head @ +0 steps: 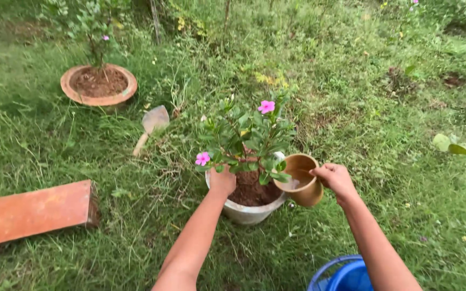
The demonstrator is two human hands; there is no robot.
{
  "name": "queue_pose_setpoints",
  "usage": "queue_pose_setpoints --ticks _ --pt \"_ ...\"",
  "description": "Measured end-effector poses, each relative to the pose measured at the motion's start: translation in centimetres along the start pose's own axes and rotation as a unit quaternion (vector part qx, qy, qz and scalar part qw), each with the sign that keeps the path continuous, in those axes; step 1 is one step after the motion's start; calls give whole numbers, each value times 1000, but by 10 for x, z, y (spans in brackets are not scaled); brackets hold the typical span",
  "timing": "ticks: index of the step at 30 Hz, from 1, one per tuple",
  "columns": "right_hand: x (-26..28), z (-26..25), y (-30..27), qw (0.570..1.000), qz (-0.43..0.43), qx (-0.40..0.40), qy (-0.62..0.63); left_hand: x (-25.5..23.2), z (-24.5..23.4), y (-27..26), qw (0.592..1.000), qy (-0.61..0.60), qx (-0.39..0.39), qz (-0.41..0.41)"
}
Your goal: Watering potted plants using a mug to scoop water from a bucket.
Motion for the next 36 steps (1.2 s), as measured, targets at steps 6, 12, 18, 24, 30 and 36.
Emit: queue_pose_setpoints --ticks 6,12,18,24,30,36 --pt "5 8 1 1000 5 7 -29 32 -76 -51 972 -168 -73 -149" --pt "12 14 0 998 -8 8 -64 37 -106 -76 931 -309 -98 -171" --pt "12 13 3 992 -27 -15 -120 39 -94 -70 923 -281 -210 -160" --pt "18 15 -1 986 -31 -24 -160 40 -100 -72 925 -290 -169 -180" --pt "14 16 2 986 -51 -9 -161 41 -86 -61 930 -297 -120 -177" --pt "20 19 -4 980 -34 -21 -194 42 -88 -61 933 -292 -118 -174"
Point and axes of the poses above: each hand's wrist, its own y-axis towards the middle knuckle, its own z-axis out of the palm, x = y × z, the point moved 7 cm from there along y, towards the middle knuckle, and after that the axes turned 1 degree about y, right-handed, at the moved point
